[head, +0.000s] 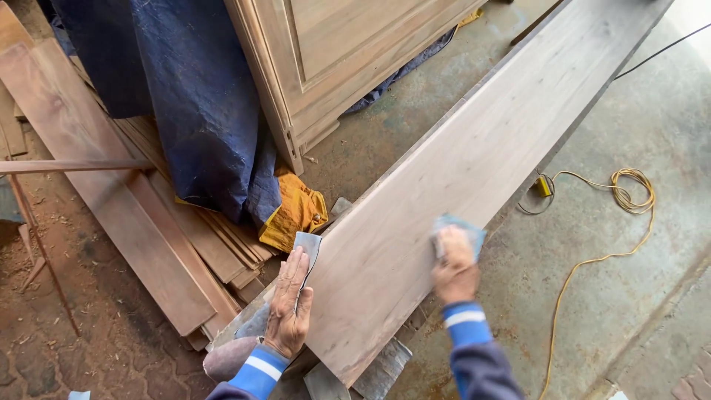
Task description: Manually sanding a long wooden board using sheets of sandpaper and briefly using an orbital sander.
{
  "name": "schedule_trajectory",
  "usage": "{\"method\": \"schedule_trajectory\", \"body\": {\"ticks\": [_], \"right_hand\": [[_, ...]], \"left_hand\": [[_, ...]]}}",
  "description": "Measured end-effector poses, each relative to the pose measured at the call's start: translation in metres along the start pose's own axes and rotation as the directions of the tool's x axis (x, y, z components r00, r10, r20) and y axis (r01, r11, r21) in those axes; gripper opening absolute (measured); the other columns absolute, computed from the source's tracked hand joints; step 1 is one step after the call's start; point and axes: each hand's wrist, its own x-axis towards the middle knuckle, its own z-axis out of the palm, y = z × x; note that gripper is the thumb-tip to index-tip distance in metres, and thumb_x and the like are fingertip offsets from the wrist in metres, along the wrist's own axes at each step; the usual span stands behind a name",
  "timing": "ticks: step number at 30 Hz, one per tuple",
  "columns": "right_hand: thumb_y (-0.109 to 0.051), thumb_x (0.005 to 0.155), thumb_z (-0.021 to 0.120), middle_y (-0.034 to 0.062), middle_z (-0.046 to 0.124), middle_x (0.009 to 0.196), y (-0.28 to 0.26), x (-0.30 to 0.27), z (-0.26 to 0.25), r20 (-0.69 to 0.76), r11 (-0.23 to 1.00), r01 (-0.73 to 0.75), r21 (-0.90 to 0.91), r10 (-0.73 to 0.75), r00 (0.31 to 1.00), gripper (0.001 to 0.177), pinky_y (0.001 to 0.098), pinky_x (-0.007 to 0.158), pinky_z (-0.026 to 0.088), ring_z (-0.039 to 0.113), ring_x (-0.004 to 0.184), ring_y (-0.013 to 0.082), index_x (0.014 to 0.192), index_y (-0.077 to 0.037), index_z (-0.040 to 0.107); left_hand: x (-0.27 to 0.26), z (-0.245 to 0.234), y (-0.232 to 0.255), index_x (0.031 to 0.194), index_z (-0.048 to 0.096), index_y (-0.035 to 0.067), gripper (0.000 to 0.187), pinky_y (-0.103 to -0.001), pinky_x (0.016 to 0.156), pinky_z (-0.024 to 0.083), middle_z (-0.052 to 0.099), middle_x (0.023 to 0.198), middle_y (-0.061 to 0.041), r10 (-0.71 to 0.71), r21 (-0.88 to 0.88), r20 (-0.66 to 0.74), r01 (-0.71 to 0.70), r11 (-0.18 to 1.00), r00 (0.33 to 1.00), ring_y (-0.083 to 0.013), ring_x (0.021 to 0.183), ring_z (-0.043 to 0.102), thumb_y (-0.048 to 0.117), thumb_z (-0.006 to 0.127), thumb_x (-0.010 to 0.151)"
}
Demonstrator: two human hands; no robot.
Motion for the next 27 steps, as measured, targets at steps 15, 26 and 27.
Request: {"method": "schedule_trajectory", "body": {"ticks": [15,26,27], "right_hand": [[-0.014,0.103,0.052,0.0104,0.069,0.102,-0.036,0.081,-0.012,0.110,0.986,0.066,-0.156,-0.049,0.993,0.014,0.0304,0.079,0.062,0.069,0.090,0.0230,0.106,-0.010,0.065],[0.002,0.081,0.065,0.0106,0.058,0.149,0.039,0.069,0.022,0.252,0.710,0.608,0.355,-0.699,0.669,0.060,0.0465,0.117,0.043,0.051,0.142,0.0323,0.139,-0.014,0.062],[0.000,0.085,0.068,0.0093,0.061,0.144,0.078,0.098,0.023,0.228,0.802,0.557,0.216,-0.596,0.770,0.052,0.0446,0.113,0.049,0.055,0.137,0.0315,0.133,-0.018,0.065]], "left_hand": [[0.000,0.008,0.000,0.154,0.045,0.007,0.051,-0.047,0.128,0.023,0.039,0.164,-0.017,-0.035,0.011,-0.092,0.036,0.999,0.995,-0.0350,0.154,0.035,0.027,0.043,0.107],[0.008,0.045,0.020,0.154,0.041,0.004,0.060,-0.053,0.123,0.023,0.035,0.163,-0.015,-0.049,0.519,-0.187,0.141,0.843,0.981,-0.0303,0.153,0.030,0.026,0.053,0.099],[0.006,0.054,0.031,0.152,0.038,0.004,0.065,-0.057,0.121,0.019,0.033,0.162,-0.015,-0.079,0.683,-0.156,0.166,0.711,0.984,-0.0290,0.151,0.027,0.029,0.056,0.095]]}}
